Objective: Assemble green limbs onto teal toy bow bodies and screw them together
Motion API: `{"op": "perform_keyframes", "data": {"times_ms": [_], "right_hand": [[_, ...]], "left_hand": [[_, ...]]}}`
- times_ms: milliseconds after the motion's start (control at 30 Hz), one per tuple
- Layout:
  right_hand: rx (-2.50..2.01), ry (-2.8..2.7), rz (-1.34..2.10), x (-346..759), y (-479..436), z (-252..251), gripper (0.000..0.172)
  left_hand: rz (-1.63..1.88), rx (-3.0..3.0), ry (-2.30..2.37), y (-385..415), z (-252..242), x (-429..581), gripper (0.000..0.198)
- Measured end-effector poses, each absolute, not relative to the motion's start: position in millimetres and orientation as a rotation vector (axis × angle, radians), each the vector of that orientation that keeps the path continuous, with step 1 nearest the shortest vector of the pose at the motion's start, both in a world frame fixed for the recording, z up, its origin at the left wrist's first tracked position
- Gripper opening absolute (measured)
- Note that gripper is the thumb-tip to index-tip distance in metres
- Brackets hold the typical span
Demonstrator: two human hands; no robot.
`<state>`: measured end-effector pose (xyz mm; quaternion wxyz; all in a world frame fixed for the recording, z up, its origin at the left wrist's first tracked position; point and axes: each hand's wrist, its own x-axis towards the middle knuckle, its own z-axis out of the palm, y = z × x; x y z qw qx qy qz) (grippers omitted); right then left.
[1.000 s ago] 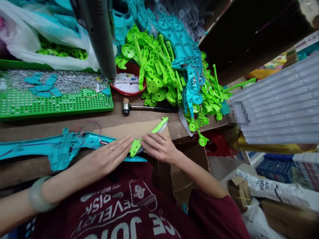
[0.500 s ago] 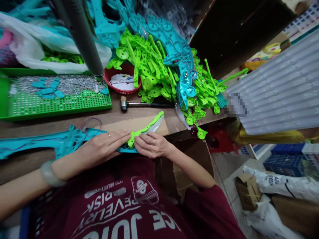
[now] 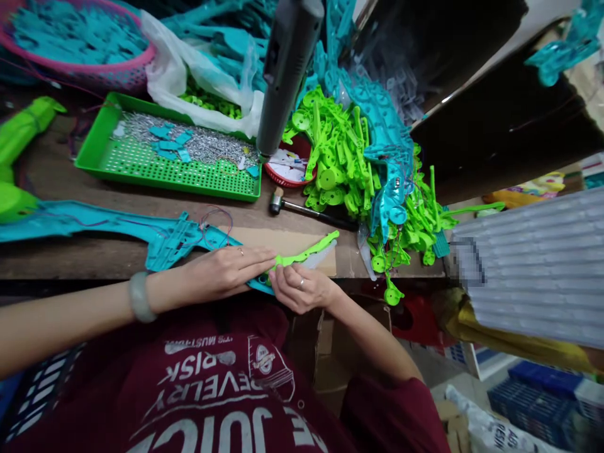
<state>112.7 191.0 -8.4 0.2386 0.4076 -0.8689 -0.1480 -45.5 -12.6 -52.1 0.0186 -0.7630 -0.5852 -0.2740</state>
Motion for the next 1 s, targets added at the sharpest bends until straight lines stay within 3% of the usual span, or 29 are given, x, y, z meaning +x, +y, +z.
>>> {"op": "perform_keyframes", "data": {"times_ms": [133,233,333,433,567,733,900,1000], "right_hand": [[1.18,-2.484,-0.241,112.6,186.3,-11.4,0.018],[0.987,-2.675,-0.002,129.7,182.8,-9.1,0.019],[0.11,-2.694,0.465,156.9,186.9,-7.7,0.022],[-0.994,-2.148,1.22,171.5,198.9,-8.0,0.03],[-1.257,-1.531,1.999,160.9,220.0,-5.0,0.041],[-1.21,-1.496,2.104,149.2,230.4,-2.9,0.041],[-1.17,-1.797,1.861,156.2,223.7,-8.4,0.029],[-1.143,-1.671,1.846,159.8,225.6,-12.8,0.03]], "left_hand": [[-0.819,-2.321,-1.84,-10.9,-55.8,-35.0,0.048],[-0.711,-2.265,-1.885,-13.3,-57.4,-25.5,0.05],[-0.683,-2.218,-1.883,-20.6,-59.8,-18.3,0.052],[-0.722,-2.248,-1.825,-27.5,-61.9,-15.3,0.055],[-0.843,-2.296,-1.835,-31.3,-60.5,-15.3,0.06],[-0.761,-2.381,-1.859,-33.0,-55.4,-21.1,0.062],[-0.714,-2.407,-1.862,-36.5,-54.4,-23.4,0.062],[-0.744,-2.398,-1.868,-39.5,-56.4,-22.7,0.061]]}}
